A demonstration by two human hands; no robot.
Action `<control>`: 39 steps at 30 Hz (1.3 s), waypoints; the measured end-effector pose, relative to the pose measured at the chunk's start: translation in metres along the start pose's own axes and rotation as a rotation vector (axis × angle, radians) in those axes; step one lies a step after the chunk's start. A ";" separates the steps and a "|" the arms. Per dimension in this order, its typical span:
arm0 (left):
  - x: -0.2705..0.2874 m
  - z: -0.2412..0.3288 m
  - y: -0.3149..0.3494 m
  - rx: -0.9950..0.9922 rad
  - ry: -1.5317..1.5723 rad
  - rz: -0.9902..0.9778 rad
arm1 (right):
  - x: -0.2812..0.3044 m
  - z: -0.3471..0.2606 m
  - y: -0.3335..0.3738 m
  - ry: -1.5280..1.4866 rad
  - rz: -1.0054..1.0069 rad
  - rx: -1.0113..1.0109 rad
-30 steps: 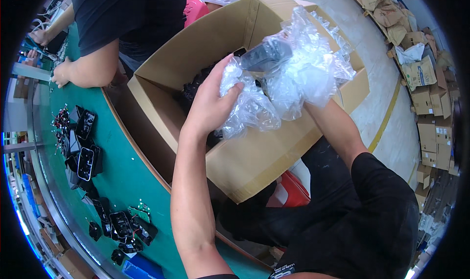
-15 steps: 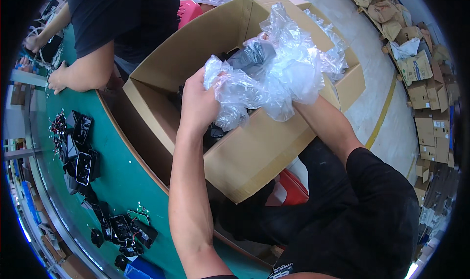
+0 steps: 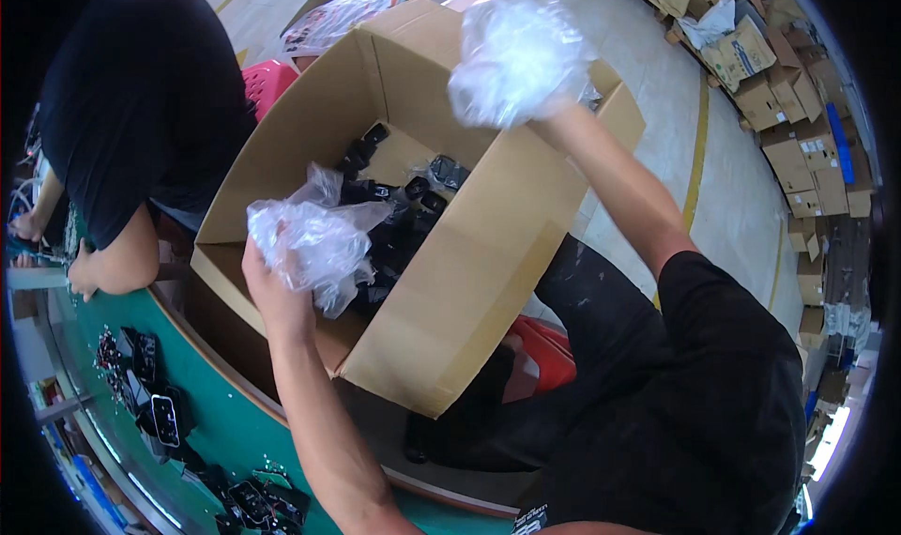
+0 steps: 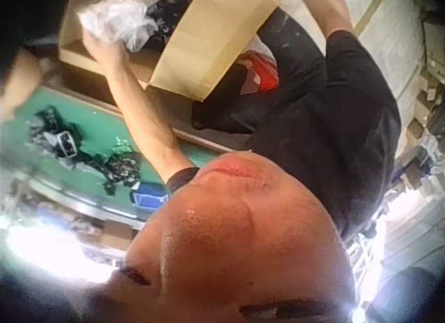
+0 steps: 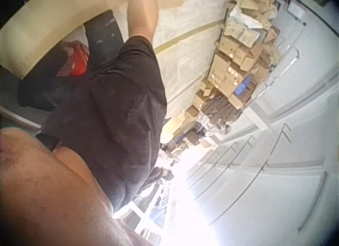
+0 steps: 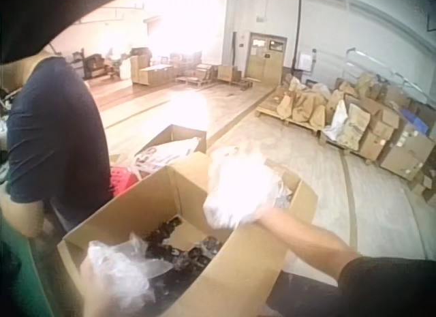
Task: The person unpacks small black electronic components from a large cardboard box. They remove items wrapped in plastic and bubble wrap, placing them onto a green workbench. The person handles the items one by one, unwrapping them and setting them aside.
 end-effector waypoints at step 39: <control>-0.134 0.015 0.121 -0.437 -0.440 -0.966 | -0.006 -0.064 -0.082 1.314 -0.067 0.101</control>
Point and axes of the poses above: each hand's wrist, its own y-axis away from the middle knuckle, its own x-axis out of the back of the hand, z = x × y, the point moved 7 cm from there along -y, towards the middle knuckle, and after that the axes turned 9 degrees about -x, right-handed, at the moved point
